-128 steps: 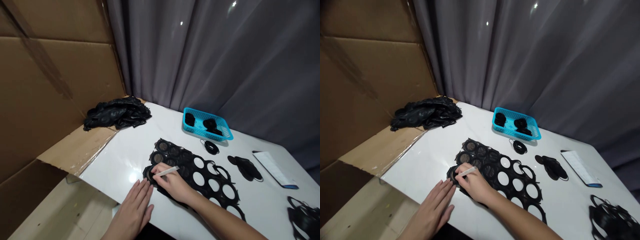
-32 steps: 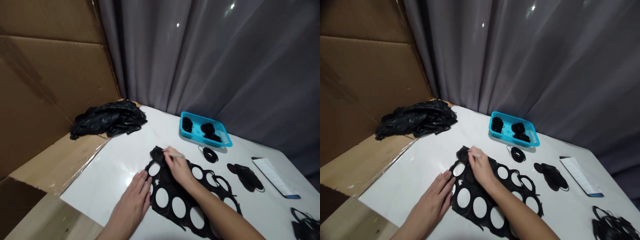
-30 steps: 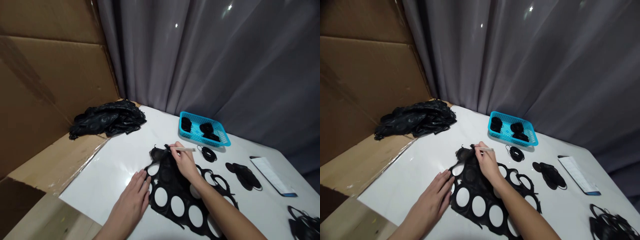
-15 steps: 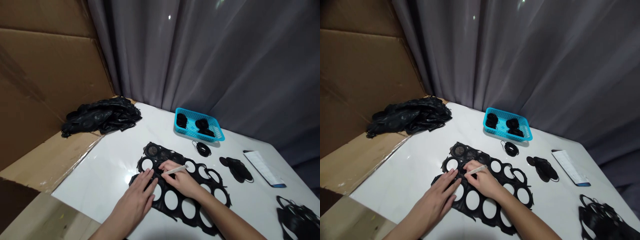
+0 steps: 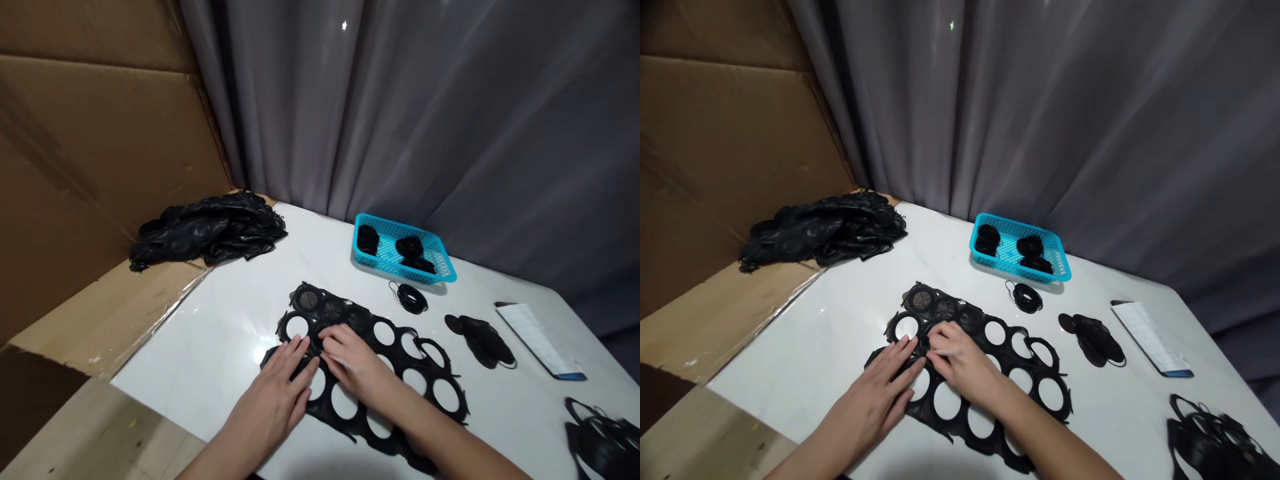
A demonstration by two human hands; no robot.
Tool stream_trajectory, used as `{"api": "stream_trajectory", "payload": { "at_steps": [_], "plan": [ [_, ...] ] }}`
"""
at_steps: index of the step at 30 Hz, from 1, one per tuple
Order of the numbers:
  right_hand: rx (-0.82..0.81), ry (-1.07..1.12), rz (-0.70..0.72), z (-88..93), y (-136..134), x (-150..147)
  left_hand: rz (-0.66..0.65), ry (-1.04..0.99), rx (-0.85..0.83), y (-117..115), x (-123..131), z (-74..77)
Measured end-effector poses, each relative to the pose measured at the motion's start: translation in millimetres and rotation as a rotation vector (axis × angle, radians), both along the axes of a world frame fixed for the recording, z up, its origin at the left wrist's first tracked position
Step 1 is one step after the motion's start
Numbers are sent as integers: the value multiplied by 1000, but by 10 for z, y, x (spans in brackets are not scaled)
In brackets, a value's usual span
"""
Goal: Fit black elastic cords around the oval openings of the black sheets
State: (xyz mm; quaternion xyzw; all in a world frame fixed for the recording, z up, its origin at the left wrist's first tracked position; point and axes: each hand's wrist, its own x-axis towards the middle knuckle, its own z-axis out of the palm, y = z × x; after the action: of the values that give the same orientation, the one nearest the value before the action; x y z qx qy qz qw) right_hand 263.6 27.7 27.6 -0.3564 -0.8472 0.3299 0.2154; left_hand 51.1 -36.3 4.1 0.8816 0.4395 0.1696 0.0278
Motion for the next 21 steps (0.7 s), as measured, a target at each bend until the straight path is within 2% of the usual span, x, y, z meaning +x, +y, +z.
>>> {"api": "stream_trajectory", "payload": {
  "at_steps": [2, 4, 7, 9, 11, 13, 16, 21],
  "plan": [
    [116, -47, -41, -71, -28, -56, -2, 23, 4, 1, -1, -11],
    [193, -48, -174, -89, 52, -35, -6, 38, 20, 1, -12, -16],
    [226, 61, -453, 12, 299, 196, -6, 38, 49, 5, -32, -2],
    [188, 91, -551, 105, 399, 410, 4, 27, 67, 24, -15, 21],
    [131, 74, -511, 152, 362, 569, 30, -2, 81, 59, 51, 48],
    [80, 54, -374, 140, 218, 630, 27, -44, 79, 103, 160, 68],
    [-1, 54, -202, 85, -14, 596, -85, -59, 56, 154, 320, 67],
    [-152, 51, -135, 122, -81, 578, -170, 11, 39, 163, 324, 31]
  ]
}}
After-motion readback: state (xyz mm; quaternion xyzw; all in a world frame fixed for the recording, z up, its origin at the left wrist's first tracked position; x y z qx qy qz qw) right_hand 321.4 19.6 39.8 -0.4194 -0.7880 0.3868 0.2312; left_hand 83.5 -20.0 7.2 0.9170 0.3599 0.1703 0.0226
